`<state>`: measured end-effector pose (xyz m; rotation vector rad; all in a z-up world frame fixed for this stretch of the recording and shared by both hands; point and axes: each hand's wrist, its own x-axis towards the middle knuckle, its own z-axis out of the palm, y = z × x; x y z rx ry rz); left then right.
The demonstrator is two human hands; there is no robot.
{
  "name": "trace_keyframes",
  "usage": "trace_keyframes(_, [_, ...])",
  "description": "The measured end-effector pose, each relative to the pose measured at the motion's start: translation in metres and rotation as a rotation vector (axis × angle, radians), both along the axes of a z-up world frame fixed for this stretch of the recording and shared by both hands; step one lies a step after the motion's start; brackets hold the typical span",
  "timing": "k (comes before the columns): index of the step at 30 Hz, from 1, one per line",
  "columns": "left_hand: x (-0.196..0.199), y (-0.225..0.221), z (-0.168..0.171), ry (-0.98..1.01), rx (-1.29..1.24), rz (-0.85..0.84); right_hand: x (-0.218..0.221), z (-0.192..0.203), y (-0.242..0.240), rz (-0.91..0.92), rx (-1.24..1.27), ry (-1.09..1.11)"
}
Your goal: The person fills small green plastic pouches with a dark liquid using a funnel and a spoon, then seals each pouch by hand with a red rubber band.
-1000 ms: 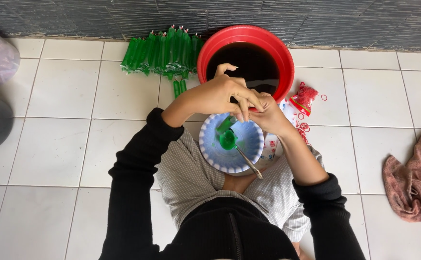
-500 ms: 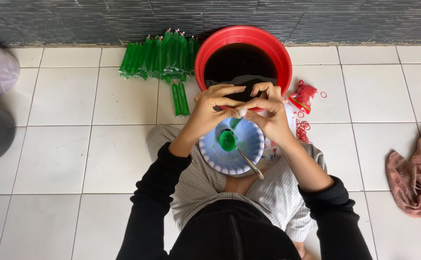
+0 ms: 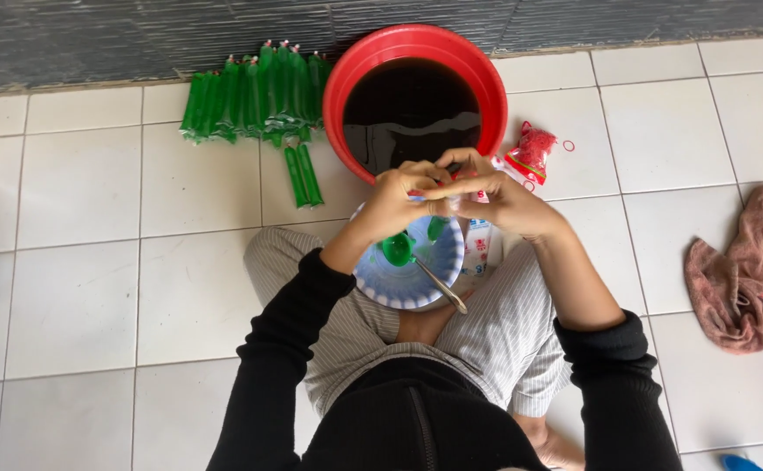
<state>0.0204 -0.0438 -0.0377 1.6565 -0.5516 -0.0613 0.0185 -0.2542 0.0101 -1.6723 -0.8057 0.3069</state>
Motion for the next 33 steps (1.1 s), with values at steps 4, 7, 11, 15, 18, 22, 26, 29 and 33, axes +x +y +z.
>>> trace_keyframes(4, [0.0,-0.028,-0.025,-0.212,0.126,0.017,0.015,-0.004,-0.045,-0.012,-0.014,0.17])
trace_keyframes(7, [-0.003,-0.043,-0.042,-0.207,0.201,0.021,0.035,-0.085,-0.095,-0.425,-0.049,0.271])
trace_keyframes(11, [0.002,-0.063,-0.051,-0.205,0.241,0.033,0.054,-0.263,-0.19,-0.971,-0.589,0.335])
trace_keyframes(15, [0.018,-0.076,-0.042,-0.191,0.191,-0.031,0.05,-0.388,-0.227,-1.047,-0.97,0.43])
trace_keyframes(18, [0.031,-0.082,-0.054,-0.168,0.218,-0.045,0.051,-0.421,-0.228,-1.163,-1.013,0.44])
trace_keyframes(22, [0.048,-0.086,-0.046,-0.144,0.174,-0.085,0.049,-0.436,-0.227,-1.189,-0.967,0.421])
trace_keyframes(26, [0.054,-0.085,-0.047,-0.119,0.143,-0.118,0.045,-0.447,-0.232,-1.183,-0.982,0.386])
trace_keyframes(29, [0.053,-0.08,-0.02,-0.128,0.124,-0.122,0.041,-0.429,-0.223,-1.23,-0.918,0.374])
trace_keyframes(33, [0.048,-0.071,0.001,-0.128,0.058,-0.129,0.045,-0.427,-0.219,-1.247,-0.769,0.218])
